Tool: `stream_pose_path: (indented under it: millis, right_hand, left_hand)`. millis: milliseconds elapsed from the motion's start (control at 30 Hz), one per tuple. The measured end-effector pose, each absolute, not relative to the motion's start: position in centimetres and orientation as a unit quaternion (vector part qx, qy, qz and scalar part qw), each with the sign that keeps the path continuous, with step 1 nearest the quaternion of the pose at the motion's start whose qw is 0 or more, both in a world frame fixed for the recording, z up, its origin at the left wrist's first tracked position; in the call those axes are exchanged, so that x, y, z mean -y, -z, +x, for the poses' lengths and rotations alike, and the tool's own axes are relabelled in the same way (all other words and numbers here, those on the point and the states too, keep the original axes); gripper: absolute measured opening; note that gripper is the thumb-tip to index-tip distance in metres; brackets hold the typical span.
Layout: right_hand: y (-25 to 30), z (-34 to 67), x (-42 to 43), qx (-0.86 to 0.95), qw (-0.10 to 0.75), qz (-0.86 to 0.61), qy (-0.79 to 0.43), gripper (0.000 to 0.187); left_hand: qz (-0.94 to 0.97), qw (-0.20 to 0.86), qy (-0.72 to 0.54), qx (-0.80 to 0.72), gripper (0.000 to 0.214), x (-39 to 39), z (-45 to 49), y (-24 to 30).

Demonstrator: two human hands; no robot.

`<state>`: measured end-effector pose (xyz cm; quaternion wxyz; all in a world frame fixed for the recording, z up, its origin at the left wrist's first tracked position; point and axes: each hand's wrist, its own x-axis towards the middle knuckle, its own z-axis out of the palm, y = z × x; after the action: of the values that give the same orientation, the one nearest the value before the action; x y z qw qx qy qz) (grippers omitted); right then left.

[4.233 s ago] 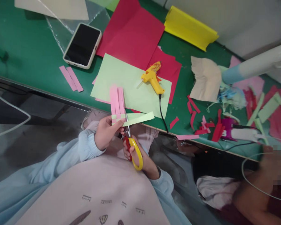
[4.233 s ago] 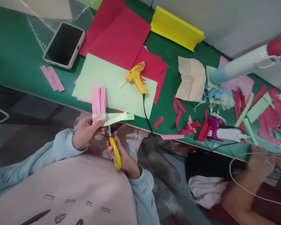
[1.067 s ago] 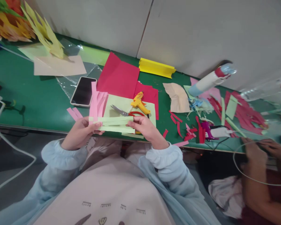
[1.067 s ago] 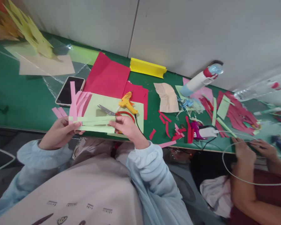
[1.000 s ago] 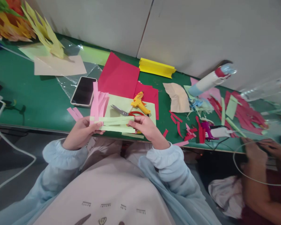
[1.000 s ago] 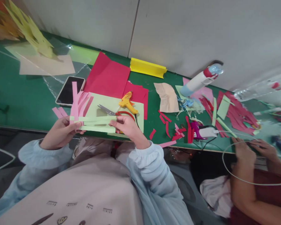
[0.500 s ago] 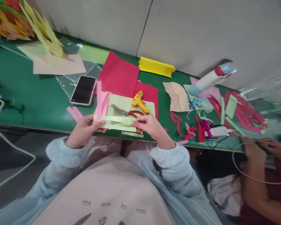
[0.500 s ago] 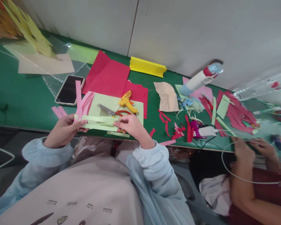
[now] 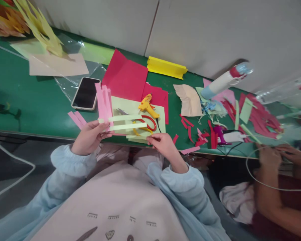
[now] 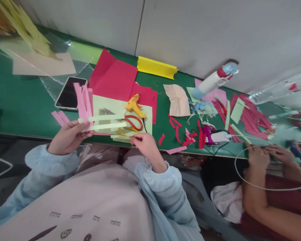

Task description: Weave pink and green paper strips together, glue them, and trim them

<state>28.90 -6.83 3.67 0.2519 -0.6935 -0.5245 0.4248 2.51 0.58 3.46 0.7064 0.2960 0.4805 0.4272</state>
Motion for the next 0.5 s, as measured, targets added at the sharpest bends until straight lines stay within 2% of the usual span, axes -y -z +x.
stream_pose_path:
  millis: [233,500]
  right_hand:
    - [-1.8,27.2,8.3,0.581,0.176,-0.768,-0.205,0.016]
    - [-1.1,27.1,8.9,0.576,0.163,-0.792,-0.119,0.012]
  left_hand:
    - [0.329,0.700,-0.381,-0.507,0.038,-0.1,3.3,-2.9]
    - [0.336,0.715,-0.355,-0.500,0.036,0.4,4.1,-3.1]
